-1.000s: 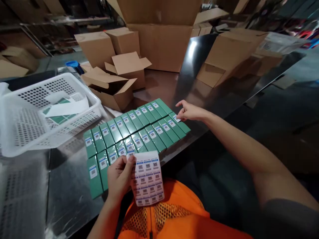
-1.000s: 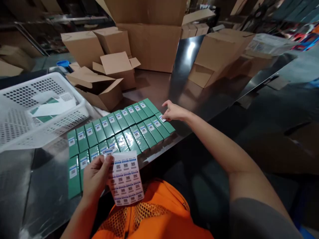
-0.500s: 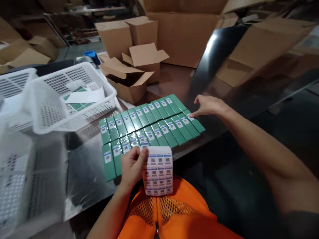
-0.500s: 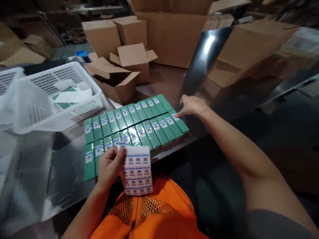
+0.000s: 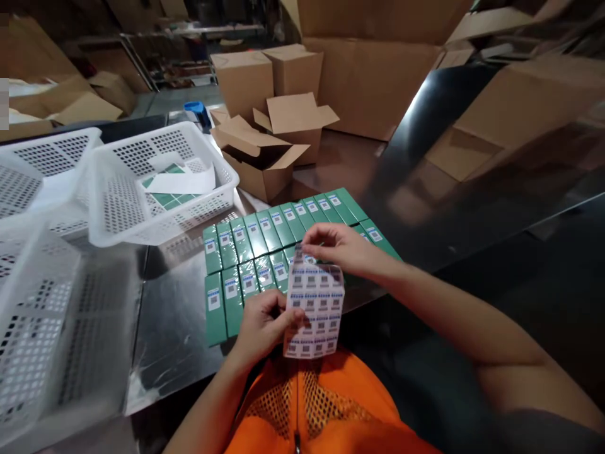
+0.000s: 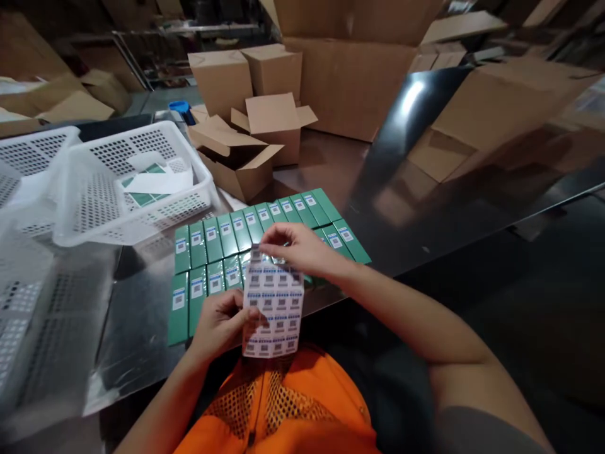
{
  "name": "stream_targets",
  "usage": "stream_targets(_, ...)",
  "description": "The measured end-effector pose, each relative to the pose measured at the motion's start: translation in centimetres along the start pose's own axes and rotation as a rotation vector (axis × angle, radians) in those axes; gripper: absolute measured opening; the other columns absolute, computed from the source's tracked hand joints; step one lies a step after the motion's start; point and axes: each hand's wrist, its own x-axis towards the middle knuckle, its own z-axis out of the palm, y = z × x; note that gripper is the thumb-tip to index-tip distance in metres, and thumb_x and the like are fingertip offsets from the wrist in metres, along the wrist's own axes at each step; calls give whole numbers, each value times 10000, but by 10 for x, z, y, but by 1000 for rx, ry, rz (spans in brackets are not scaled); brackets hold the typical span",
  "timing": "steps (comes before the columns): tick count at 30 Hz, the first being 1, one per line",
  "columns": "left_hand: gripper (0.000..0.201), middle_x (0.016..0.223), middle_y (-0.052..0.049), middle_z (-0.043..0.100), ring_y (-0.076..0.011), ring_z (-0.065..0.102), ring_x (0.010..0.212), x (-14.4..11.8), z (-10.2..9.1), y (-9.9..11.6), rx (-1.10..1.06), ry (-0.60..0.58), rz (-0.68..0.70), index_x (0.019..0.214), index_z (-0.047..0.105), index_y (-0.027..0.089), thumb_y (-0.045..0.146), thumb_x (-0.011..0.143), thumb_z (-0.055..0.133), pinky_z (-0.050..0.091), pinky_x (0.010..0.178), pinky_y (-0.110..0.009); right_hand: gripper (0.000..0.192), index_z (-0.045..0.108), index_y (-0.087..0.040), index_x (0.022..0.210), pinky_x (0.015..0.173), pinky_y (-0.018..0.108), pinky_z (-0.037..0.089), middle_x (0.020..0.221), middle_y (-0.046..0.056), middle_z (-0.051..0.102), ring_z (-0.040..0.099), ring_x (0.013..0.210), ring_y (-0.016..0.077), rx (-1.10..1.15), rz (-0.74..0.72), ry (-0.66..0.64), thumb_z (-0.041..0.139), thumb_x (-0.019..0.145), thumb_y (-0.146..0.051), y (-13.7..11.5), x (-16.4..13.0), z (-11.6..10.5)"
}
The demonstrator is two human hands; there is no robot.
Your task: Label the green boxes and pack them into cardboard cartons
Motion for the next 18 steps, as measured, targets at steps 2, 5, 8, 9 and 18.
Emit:
stream_targets(2, 420, 603, -10, 599, -136, 527, 572, 1, -2, 0, 58, -34, 74, 576, 538, 177, 471, 828, 699, 371, 559, -241, 320, 608, -198, 803, 694, 259, 488, 824, 6, 679, 617, 763, 137, 30, -68, 153, 798, 745, -449, -3, 16, -35)
stream_targets(5, 419, 612, -13, 605, -137, 534, 572, 2, -2, 0, 112, -48, 113, 573, 529, 180, 452, 865, 658, 369, 562, -247, 360, 546, -205, 777, 693, 246, 498, 746, -24, 645, 612, 728, 124, 14, -90, 423, 859, 710, -370, -3, 44, -93)
stream_targets(8, 420, 624, -25, 627, -149, 551, 579, 2, -1, -1, 121, -48, 99, 580, 531, 184, 462, 875, 641, 375, 562, -256, 315, 511, -193, 754, 612, 207, 471, 670, -39, 606, 581, 636, 101, -157, 114, 477, 825, 745, -182, 4, 65, -136)
stream_targets(9, 420, 627, -27, 633, -152, 556, 582, 2, -1, -1, 122, -48, 96, 581, 530, 185, 463, 877, 637, 377, 563, -258, 290, 522, -187, 765, 580, 201, 459, 647, -38, 601, 571, 604, 101, -211, 193, 444, 803, 746, -118, 6, 69, -144)
stream_targets(18, 415, 632, -26, 647, -147, 561, 580, 3, 0, 0, 132, -44, 123, 577, 506, 189, 434, 890, 626, 377, 565, -255, 609, 421, -157, 1318, 560, 177, 482, 569, -83, 587, 581, 563, 115, -418, 383, 298, 709, 806, 2, 24, 83, -159)
